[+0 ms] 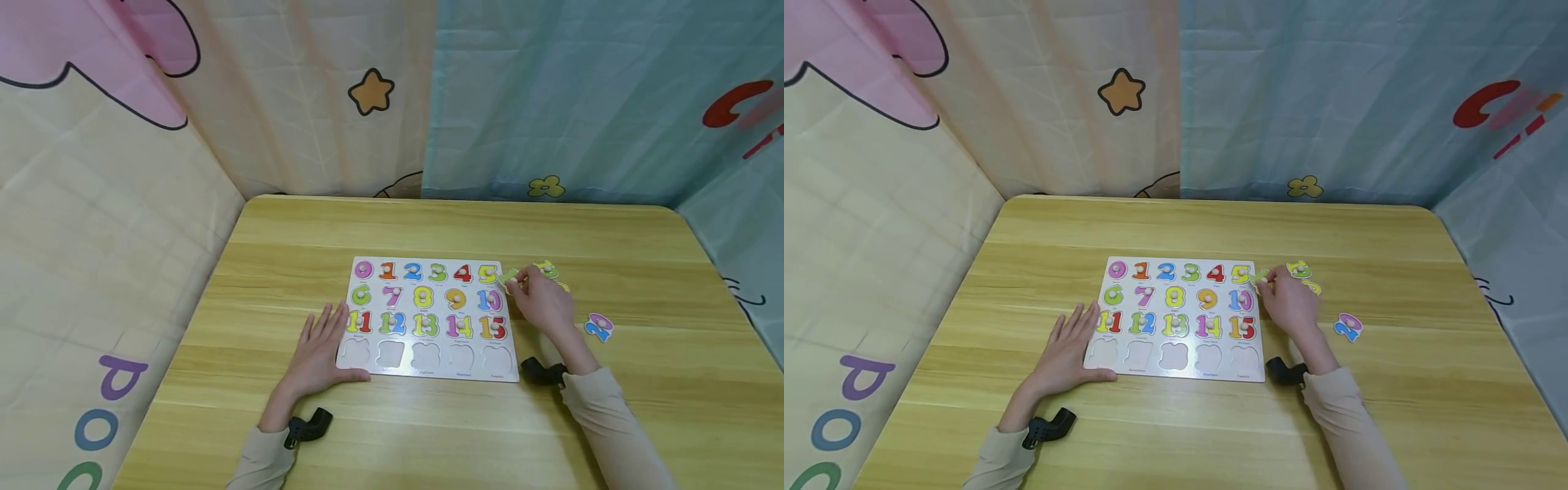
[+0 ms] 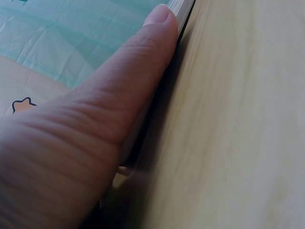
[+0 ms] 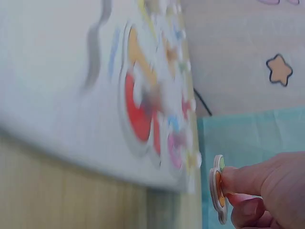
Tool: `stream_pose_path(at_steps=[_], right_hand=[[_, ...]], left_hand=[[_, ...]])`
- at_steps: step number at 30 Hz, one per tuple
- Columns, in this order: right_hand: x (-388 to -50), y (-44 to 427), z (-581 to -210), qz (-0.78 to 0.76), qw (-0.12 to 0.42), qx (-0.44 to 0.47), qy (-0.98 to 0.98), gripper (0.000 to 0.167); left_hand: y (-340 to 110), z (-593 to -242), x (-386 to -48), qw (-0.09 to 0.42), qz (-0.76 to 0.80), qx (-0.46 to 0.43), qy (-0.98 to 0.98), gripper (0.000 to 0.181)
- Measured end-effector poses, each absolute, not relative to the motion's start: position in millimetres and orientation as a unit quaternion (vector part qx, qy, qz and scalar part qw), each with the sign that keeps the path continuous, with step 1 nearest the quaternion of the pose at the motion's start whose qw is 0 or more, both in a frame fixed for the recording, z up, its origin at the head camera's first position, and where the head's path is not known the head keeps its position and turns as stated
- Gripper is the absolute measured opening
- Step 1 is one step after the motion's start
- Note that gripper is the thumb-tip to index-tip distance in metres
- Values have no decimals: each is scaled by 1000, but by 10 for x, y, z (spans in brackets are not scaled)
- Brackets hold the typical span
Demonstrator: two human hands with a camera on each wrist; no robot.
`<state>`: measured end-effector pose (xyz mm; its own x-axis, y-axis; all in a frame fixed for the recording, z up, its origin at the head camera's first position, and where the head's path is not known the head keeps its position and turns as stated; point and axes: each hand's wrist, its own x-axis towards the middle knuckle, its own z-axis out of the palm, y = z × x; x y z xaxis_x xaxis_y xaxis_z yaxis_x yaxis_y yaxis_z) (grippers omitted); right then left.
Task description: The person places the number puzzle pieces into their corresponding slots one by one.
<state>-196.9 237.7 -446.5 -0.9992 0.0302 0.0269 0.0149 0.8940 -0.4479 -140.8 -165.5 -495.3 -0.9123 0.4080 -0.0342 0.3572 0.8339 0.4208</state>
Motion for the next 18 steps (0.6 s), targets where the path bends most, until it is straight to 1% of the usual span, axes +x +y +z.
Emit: stream_pose_path(at_steps=[6,12,18], right_hand=[[-1908,2023,-4452,228,29,57,-972,24],[-1782,1483,-4438,218,14,139,-966,18],[-1656,952,-4457,191,-5,241,-952,15]], left_hand=[[-1655,-4945,-1407,61,206,200,956,129],[-1660,-4947,-1405,60,201,201,957,128],[-1650,-4943,-1404,60,198,201,957,128]])
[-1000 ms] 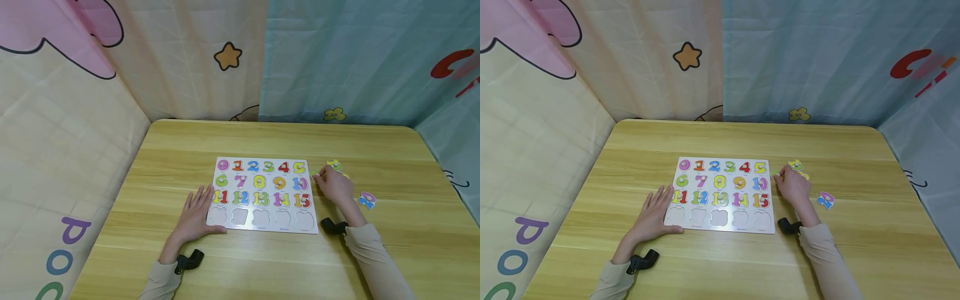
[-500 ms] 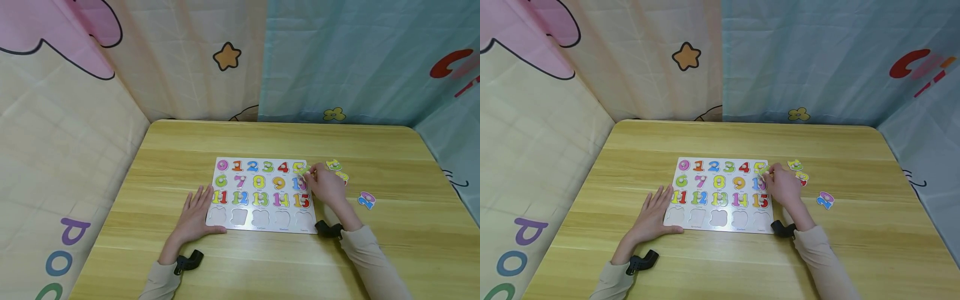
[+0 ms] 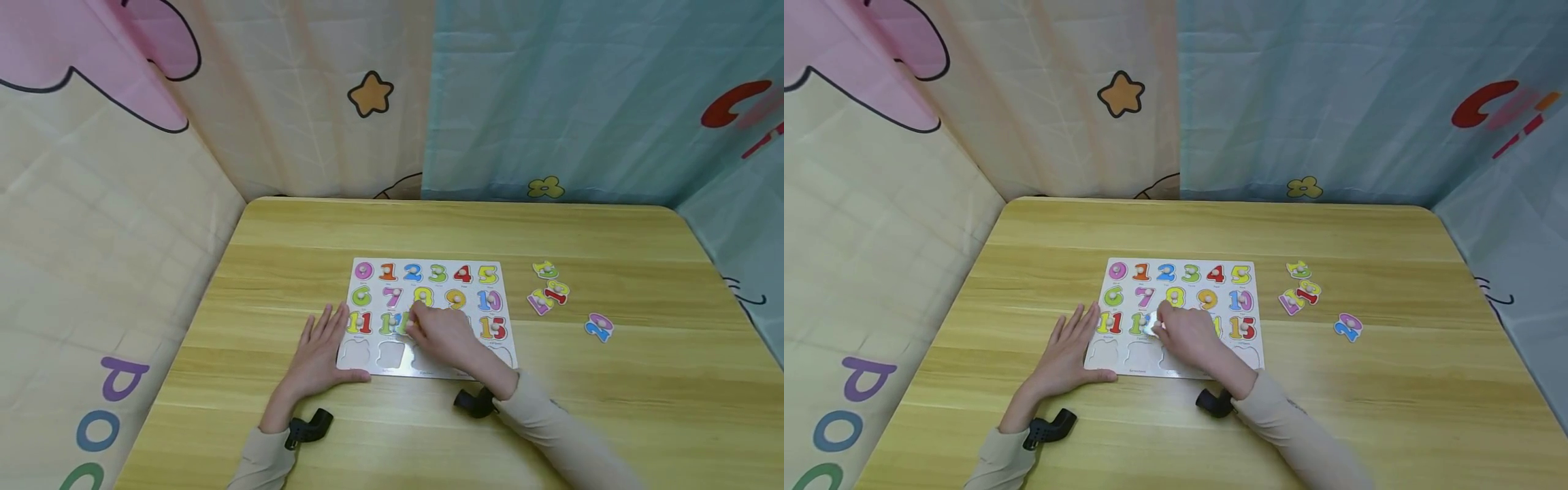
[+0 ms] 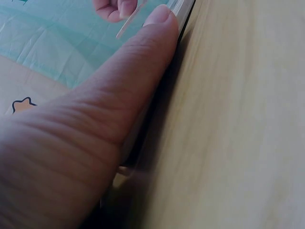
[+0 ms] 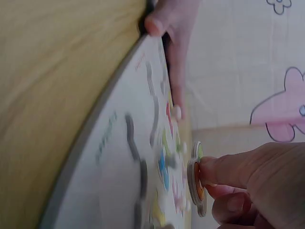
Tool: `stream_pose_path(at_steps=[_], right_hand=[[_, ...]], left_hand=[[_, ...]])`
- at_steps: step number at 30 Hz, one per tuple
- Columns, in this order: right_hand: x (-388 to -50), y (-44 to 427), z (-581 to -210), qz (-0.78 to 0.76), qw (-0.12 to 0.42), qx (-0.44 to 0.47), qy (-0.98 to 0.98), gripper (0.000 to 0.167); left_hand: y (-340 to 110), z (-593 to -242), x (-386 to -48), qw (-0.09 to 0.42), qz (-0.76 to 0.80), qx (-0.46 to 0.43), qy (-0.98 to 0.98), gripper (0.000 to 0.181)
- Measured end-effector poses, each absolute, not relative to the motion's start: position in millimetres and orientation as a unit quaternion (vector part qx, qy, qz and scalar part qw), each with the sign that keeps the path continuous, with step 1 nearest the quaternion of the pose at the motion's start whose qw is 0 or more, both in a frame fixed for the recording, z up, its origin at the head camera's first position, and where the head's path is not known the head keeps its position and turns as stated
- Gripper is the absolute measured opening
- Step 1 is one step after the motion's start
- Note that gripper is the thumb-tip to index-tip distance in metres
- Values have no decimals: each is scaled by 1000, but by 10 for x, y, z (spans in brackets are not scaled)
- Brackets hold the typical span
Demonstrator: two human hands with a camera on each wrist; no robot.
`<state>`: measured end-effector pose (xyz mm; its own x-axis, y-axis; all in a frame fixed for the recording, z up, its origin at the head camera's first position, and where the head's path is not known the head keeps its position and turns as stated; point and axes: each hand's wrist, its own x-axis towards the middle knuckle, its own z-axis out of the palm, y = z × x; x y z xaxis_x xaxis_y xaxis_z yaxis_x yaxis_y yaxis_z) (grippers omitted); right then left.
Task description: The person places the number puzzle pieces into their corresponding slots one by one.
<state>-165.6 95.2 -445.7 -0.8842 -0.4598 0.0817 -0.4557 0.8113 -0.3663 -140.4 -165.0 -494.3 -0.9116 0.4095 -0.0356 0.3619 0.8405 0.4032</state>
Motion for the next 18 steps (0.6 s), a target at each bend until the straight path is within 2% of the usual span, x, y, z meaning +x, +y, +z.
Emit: stream_pose_path(at_steps=[8,18], right_hand=[[-1565,485,-4546,-146,29,-339,929,18],[-1534,240,-4602,-121,33,-361,924,18]], left_hand=[[-1649,-4946,-1401,60,198,204,957,127],[-1663,-4958,-1407,53,193,209,957,126]])
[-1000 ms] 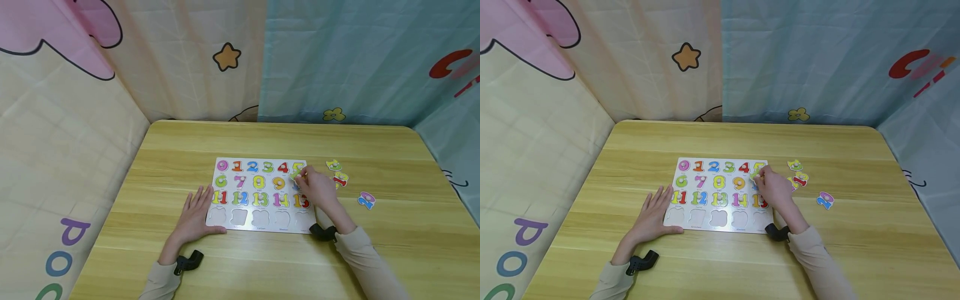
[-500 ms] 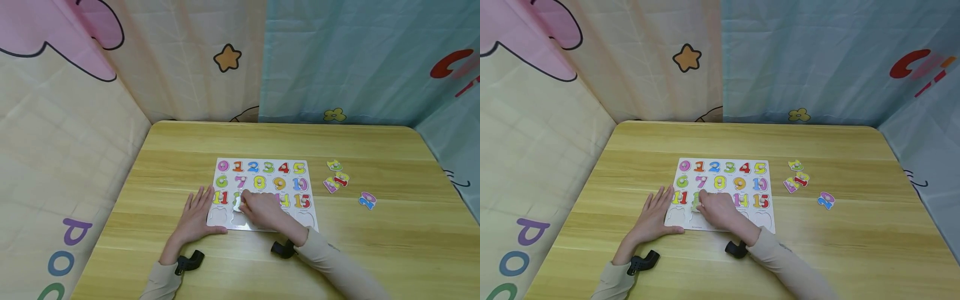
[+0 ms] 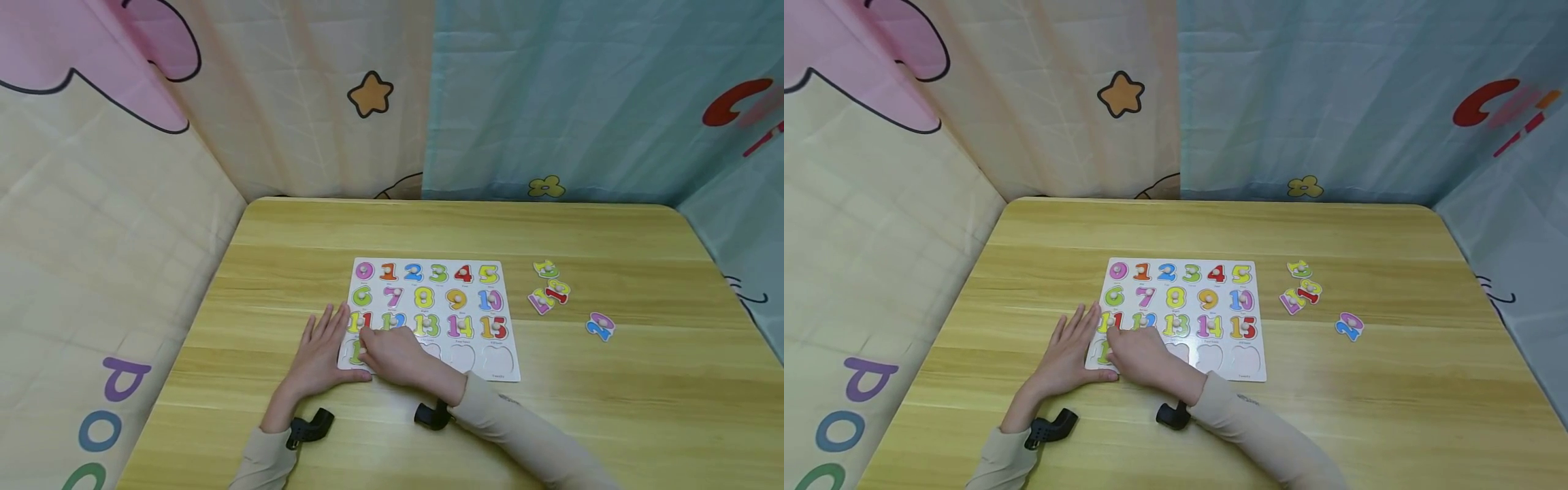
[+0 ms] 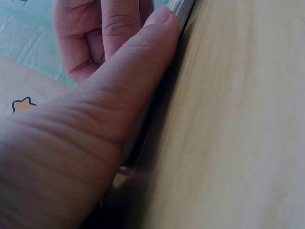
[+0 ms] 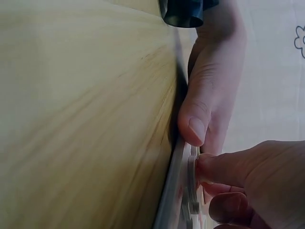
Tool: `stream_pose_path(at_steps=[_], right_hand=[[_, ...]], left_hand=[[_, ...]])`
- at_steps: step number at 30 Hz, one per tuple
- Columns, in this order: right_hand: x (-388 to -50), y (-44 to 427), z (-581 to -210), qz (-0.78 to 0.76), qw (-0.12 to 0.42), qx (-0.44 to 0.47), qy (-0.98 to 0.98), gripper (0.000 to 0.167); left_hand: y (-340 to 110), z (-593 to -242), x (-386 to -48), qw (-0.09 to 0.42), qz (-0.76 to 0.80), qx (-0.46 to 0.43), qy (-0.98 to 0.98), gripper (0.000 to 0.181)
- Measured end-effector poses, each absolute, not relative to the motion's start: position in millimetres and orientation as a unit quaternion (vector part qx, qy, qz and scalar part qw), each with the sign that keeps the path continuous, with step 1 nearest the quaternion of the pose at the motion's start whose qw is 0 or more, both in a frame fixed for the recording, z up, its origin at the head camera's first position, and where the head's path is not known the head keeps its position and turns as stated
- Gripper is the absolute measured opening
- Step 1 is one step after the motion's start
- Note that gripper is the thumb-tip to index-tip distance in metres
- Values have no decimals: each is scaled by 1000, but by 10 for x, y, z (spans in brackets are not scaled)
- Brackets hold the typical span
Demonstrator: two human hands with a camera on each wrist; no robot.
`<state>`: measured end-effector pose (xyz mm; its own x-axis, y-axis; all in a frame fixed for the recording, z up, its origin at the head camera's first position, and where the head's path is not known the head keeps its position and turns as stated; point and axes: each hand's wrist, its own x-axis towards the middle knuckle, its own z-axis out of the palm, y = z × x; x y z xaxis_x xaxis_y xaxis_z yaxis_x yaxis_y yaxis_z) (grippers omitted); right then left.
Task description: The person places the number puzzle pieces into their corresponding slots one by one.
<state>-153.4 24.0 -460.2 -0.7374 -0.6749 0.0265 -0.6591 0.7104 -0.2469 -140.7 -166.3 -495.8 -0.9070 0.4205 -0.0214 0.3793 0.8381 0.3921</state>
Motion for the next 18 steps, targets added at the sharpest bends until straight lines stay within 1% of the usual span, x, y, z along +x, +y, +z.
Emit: stream_pose_path(at_steps=[8,18], right_hand=[[-1551,166,-4609,-126,36,-355,925,19],[-1547,115,-4659,-119,32,-353,927,19]], left_hand=[[-1662,-4943,-1407,50,198,212,956,125],[-1663,-4943,-1403,31,201,220,954,123]])
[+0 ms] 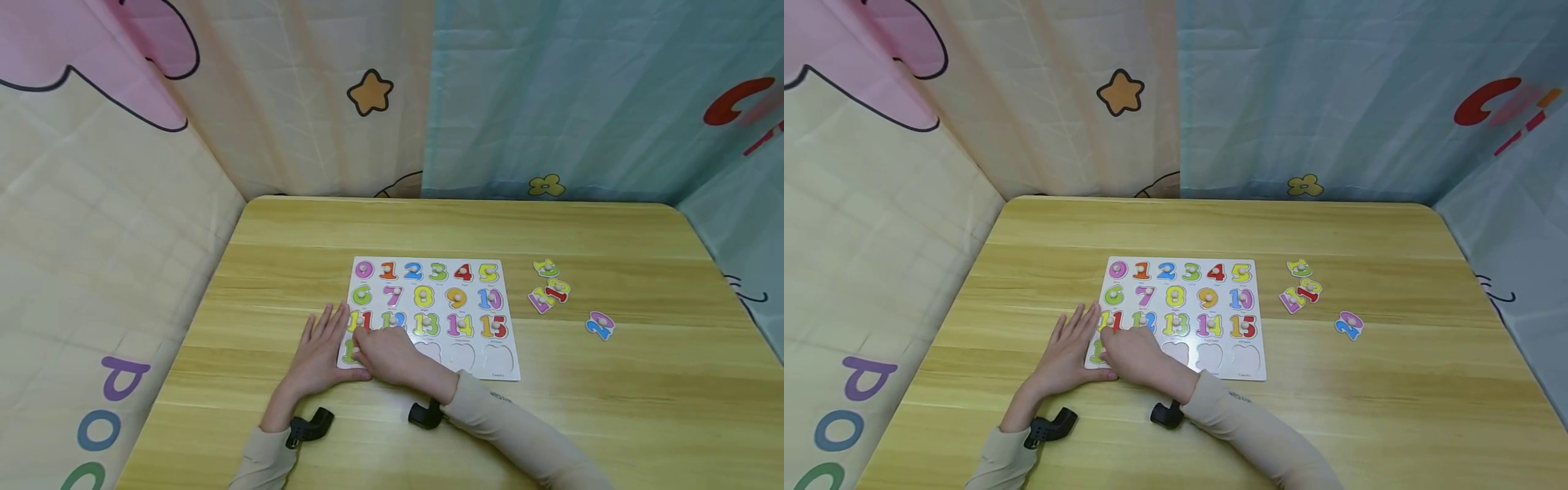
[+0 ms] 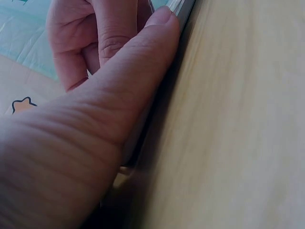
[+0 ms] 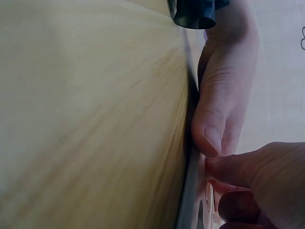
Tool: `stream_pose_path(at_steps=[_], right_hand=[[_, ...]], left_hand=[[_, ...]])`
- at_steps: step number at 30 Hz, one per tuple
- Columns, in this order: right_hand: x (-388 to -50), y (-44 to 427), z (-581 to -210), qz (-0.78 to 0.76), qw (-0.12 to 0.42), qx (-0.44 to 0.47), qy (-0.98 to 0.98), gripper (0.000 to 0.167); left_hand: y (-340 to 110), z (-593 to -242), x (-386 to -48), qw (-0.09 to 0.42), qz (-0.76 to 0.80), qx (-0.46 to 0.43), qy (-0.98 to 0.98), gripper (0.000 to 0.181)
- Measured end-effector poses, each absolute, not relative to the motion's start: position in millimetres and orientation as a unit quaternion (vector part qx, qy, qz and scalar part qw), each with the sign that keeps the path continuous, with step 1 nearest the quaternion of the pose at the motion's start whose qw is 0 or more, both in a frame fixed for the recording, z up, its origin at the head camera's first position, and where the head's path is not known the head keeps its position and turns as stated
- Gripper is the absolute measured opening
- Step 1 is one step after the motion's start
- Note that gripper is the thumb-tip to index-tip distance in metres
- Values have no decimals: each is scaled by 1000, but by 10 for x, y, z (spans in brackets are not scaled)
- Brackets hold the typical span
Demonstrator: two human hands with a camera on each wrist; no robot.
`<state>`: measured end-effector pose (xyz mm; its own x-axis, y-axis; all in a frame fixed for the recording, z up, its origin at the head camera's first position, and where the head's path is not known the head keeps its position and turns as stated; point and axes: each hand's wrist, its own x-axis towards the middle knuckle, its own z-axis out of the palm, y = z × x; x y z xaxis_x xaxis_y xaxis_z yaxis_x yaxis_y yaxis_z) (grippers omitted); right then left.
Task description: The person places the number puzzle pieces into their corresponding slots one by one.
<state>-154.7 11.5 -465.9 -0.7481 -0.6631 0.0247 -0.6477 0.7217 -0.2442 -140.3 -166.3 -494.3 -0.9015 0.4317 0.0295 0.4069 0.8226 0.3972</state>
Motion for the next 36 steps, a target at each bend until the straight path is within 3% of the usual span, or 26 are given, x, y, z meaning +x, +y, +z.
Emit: stream_pose_path(at_steps=[24,28,36], right_hand=[[-1537,224,-4607,-172,51,-345,922,17],[-1641,511,-4497,-220,47,-314,922,16],[-1932,1553,-4367,-239,-21,-145,960,20]], left_hand=[[-1657,-4943,-1413,45,193,217,956,124],[-1649,-4948,-1419,46,199,216,955,125],[-1659,-4954,-1413,52,198,209,956,126]])
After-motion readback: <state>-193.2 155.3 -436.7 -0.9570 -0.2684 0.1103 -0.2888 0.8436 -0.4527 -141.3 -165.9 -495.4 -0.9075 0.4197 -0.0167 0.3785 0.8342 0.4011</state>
